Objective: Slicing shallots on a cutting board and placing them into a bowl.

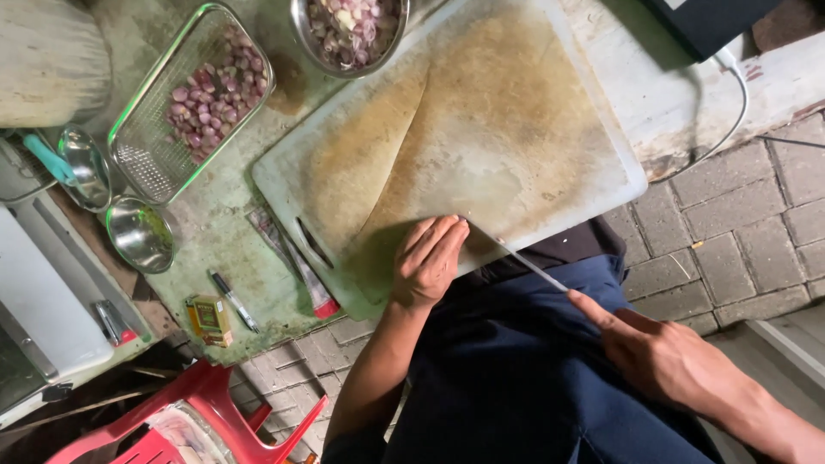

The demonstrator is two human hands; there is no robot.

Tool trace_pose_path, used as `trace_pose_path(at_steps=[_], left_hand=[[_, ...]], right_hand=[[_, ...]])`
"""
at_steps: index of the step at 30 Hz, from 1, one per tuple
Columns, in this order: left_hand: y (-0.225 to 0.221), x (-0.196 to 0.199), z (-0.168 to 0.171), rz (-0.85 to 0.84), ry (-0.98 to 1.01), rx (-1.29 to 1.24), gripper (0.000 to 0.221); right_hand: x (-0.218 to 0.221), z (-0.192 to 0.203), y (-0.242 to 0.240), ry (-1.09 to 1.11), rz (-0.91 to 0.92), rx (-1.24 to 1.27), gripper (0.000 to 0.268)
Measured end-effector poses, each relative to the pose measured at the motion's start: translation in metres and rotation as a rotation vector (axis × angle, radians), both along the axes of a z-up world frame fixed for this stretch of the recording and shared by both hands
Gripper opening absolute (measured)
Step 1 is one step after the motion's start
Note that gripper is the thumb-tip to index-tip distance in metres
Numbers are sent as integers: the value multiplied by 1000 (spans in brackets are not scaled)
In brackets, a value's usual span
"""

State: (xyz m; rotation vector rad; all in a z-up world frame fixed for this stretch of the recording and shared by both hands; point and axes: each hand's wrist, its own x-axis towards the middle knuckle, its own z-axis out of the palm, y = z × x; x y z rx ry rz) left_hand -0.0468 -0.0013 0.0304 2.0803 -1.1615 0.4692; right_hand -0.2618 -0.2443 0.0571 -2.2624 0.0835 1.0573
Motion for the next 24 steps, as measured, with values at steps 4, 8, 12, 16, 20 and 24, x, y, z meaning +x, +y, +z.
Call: trace_pose_path(at_steps=[4, 8, 12, 16, 20, 24], left_hand=[[-3, 3, 3, 5, -28, -1, 3], [-2, 1, 12, -6, -39, 16, 5], [-1, 0, 7, -3, -17, 7, 4], [1, -1, 2, 7, -17, 5, 4], [2, 1, -1, 3, -7, 14, 4], [0, 2, 2, 10, -23, 5, 7]], right_hand=[[-6, -7, -5, -88, -83, 24, 70], [7, 1, 8, -208, -115, 91, 68], [14, 3, 9, -197, -75, 83, 67], [15, 4, 9, -279, -30, 61, 72], [44, 10, 14, -250, -61, 135, 68], [89, 14, 29, -209, -51, 177, 67]])
